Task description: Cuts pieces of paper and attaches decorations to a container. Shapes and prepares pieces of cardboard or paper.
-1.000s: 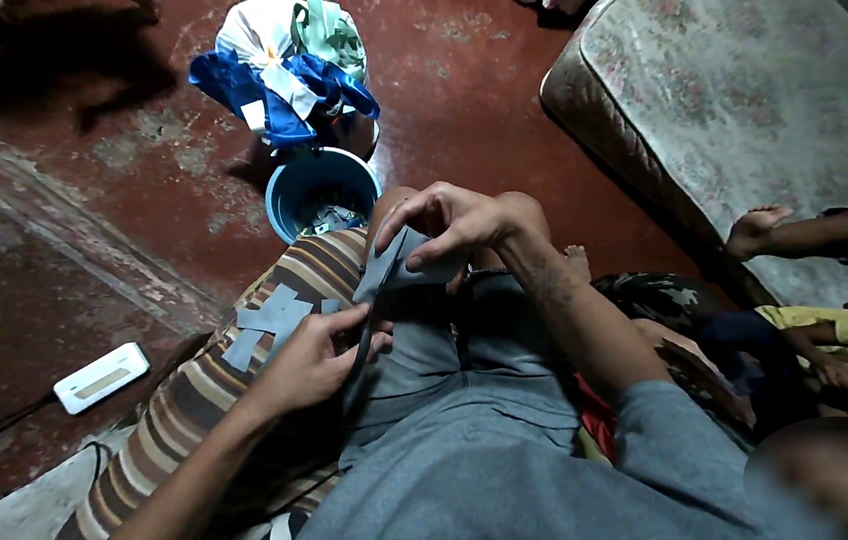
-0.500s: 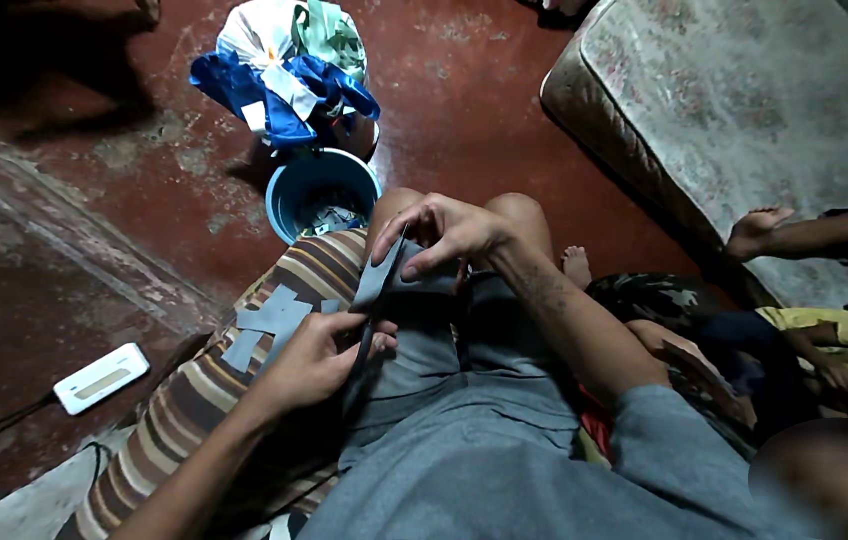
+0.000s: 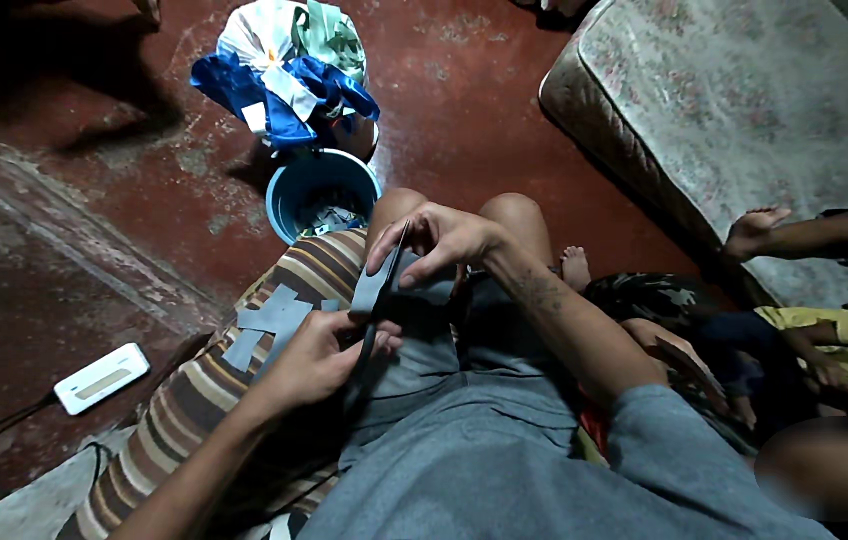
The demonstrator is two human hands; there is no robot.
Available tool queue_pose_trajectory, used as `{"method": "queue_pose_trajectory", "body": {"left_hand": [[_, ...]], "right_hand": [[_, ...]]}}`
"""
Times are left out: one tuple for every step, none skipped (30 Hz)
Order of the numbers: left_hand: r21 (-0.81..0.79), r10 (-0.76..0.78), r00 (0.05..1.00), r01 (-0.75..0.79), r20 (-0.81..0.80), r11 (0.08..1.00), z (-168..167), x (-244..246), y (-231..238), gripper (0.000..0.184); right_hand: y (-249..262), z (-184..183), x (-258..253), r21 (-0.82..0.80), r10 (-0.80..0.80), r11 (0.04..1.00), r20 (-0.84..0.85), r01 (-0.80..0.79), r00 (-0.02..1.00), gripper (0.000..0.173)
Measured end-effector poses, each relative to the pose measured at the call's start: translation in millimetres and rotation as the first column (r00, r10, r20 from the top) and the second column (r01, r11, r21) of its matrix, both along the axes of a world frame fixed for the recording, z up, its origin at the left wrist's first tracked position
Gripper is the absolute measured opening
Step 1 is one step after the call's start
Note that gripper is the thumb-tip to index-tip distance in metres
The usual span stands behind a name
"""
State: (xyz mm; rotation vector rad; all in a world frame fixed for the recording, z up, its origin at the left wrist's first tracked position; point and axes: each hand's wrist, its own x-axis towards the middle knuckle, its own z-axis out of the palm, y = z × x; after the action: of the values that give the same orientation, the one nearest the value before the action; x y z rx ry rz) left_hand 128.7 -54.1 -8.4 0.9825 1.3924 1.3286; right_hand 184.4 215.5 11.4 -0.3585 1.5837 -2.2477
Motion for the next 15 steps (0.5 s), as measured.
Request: {"method": "queue_pose_trajectory", "body": {"left_hand": [[0.014, 0.008, 1.000, -0.008, 0.017, 1.000, 2.4, 0.7, 0.5, 0.020], [0.025, 0.010, 0.999, -0.011, 0.042, 1.000, 5.4, 1.4, 0.7, 0.022], [0.034, 0.004, 0.998, -0.006, 0.061, 0.999, 9.2, 1.7, 0.9, 0.029], [0.040, -0.013, 0.998, 0.011, 0.057, 0.999, 13.7, 2.3, 0.3, 0.043], [0.029, -0.027, 1.000, 0.028, -0.016, 0.999, 18.2, 4.1, -1.4, 0.051], [0.001, -0.036, 0.989, 0.036, -0.142, 0.999, 24.0, 7.8, -4.5, 0.054], [-0.026, -0.050, 0.956, 0.044, -0.290, 0.999, 30.7, 13.4, -8.3, 0.055], [-0.038, -0.070, 0.908, 0.060, -0.412, 0.997, 40.0, 21.2, -12.5, 0.056], [-0.025, -0.105, 0.877, 0.105, -0.470, 0.994, 50.6, 29.1, -17.4, 0.056], [-0.001, -0.147, 0.875, 0.165, -0.461, 0.986, 61.4, 35.8, -22.1, 0.056], [0.034, -0.180, 0.889, 0.214, -0.421, 0.976, 71.4, 41.5, -25.1, 0.055], [0.065, -0.212, 0.901, 0.254, -0.379, 0.965, 79.9, 46.1, -27.0, 0.053], [0.087, -0.248, 0.906, 0.294, -0.343, 0.952, 86.3, 49.3, -27.9, 0.053], [0.092, -0.292, 0.904, 0.335, -0.313, 0.938, 90.8, 50.5, -27.6, 0.053], [0.095, -0.330, 0.899, 0.370, -0.290, 0.924, 92.9, 50.9, -26.6, 0.053]], "right_hand": [[-0.9, -0.5, 0.0, 0.011, 0.006, 1.000, 0.004, -0.006, 1.000, 0.039], [-2.7, -1.4, 0.3, 0.023, 0.013, 1.000, 0.019, -0.014, 1.000, 0.039], [-4.6, -3.2, 0.5, 0.023, 0.020, 1.000, 0.033, -0.021, 0.999, 0.040], [-5.8, -5.9, 0.0, 0.014, 0.035, 0.999, 0.035, -0.035, 0.999, 0.040], [-7.1, -8.4, -0.9, 0.002, 0.050, 0.999, 0.031, -0.050, 0.998, 0.041], [-8.1, -10.6, -2.6, -0.012, 0.073, 0.997, 0.015, -0.073, 0.997, 0.043], [-8.8, -12.0, -4.6, -0.022, 0.094, 0.995, -0.003, -0.094, 0.996, 0.044], [-9.3, -13.6, -6.5, -0.024, 0.113, 0.993, -0.019, -0.113, 0.993, 0.046], [-10.3, -14.1, -8.8, -0.016, 0.122, 0.992, -0.033, -0.123, 0.992, 0.046], [-11.9, -14.3, -11.6, 0.013, 0.135, 0.991, -0.050, -0.135, 0.990, 0.045], [-15.2, -13.2, -14.8, 0.064, 0.148, 0.988, -0.070, -0.144, 0.986, 0.044], [-20.9, -10.4, -17.8, 0.133, 0.171, 0.979, -0.097, -0.157, 0.980, 0.044], [-30.3, -6.9, -19.9, 0.192, 0.194, 0.967, -0.126, -0.168, 0.973, 0.044], [-41.4, -2.6, -22.3, 0.243, 0.226, 0.952, -0.156, -0.185, 0.962, 0.045], [-53.3, 2.7, -24.6, 0.280, 0.261, 0.937, -0.167, -0.208, 0.951, 0.045]]}}
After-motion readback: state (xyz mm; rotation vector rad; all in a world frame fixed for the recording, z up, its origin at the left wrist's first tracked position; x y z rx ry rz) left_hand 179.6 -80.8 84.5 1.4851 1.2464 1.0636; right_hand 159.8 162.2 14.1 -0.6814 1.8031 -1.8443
